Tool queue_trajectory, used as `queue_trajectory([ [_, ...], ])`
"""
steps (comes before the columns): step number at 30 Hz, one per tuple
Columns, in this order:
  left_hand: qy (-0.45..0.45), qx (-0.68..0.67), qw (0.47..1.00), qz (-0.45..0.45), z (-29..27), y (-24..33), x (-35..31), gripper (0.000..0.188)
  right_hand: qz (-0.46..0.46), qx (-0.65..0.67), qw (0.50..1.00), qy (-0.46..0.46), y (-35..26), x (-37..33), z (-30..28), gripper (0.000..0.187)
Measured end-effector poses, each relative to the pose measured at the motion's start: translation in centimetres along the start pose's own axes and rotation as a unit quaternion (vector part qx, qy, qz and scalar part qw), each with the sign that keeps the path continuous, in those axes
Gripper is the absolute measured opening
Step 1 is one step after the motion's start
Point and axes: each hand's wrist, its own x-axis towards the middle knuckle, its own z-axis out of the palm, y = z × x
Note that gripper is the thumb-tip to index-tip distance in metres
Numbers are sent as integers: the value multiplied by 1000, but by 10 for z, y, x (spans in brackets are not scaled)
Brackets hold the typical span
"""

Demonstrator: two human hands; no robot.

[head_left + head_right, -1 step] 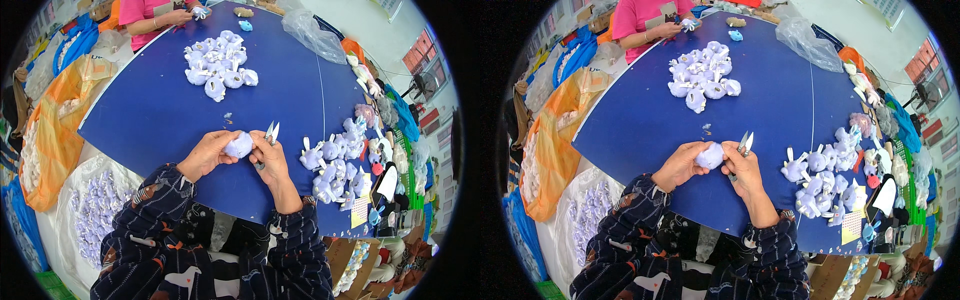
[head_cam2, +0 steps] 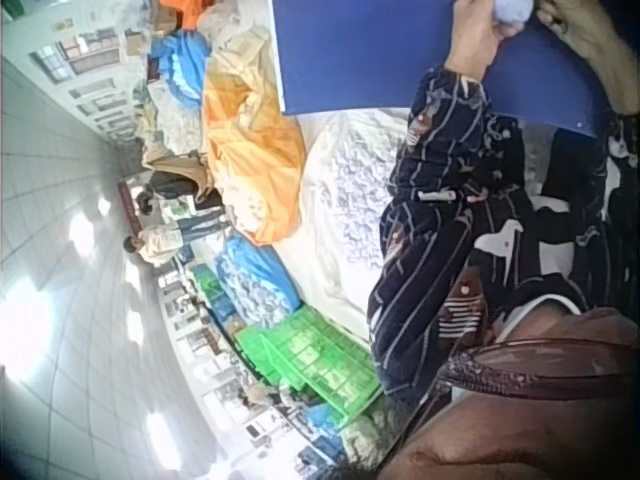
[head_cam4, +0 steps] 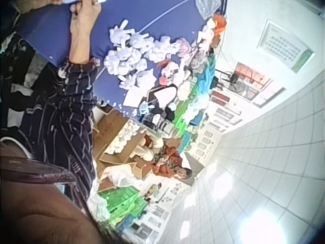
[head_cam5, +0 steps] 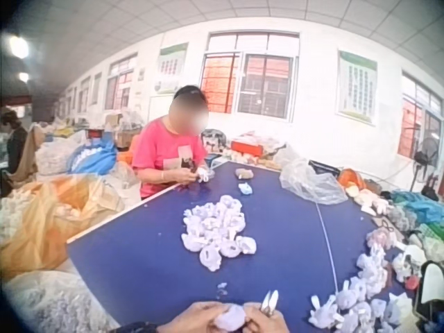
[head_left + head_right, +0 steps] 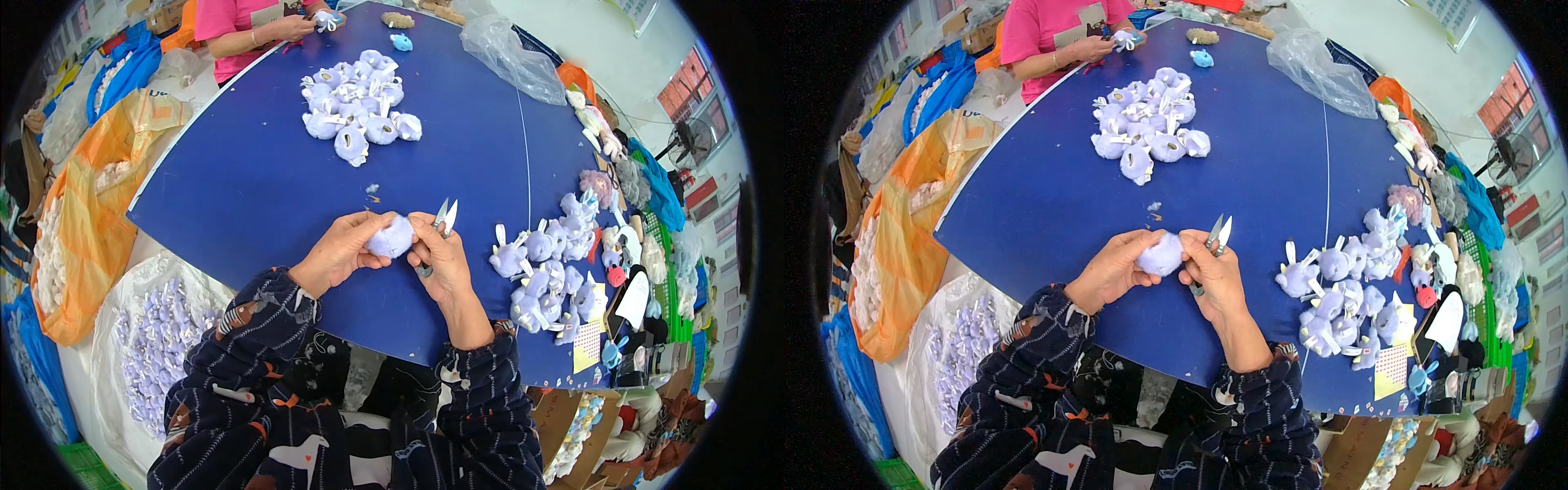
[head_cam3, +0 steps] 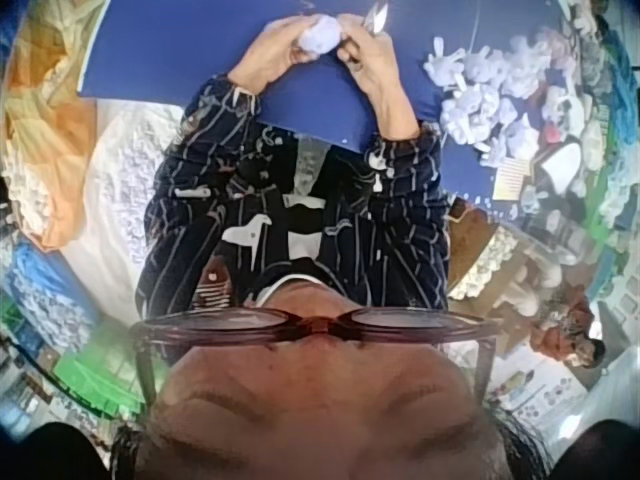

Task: The person trims excess threads and fabric from small purple plush toys using scissors. They handle each toy one at a time, cut the loose ends, and place the finished items on the table. The process is repeated continuously throughout the clip.

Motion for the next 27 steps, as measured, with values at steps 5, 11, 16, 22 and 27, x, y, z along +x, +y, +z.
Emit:
queue_trajectory([
  [5,-34,-35,998,38,1,6,-4,31,-74,-74,994,14,-2,-3,2,22],
  [11,-53,-9,983,178,0,0,0,29,-224,-319,919,55,-4,-9,9,23],
  [16,-42,14,976,212,0,4,-1,32,-253,-316,912,66,0,-7,6,20],
  [22,-7,40,968,247,-5,0,-4,33,-246,-337,903,97,3,-10,16,14],
  [27,5,66,939,339,-1,-10,7,34,-328,-359,868,104,7,-13,11,19],
])
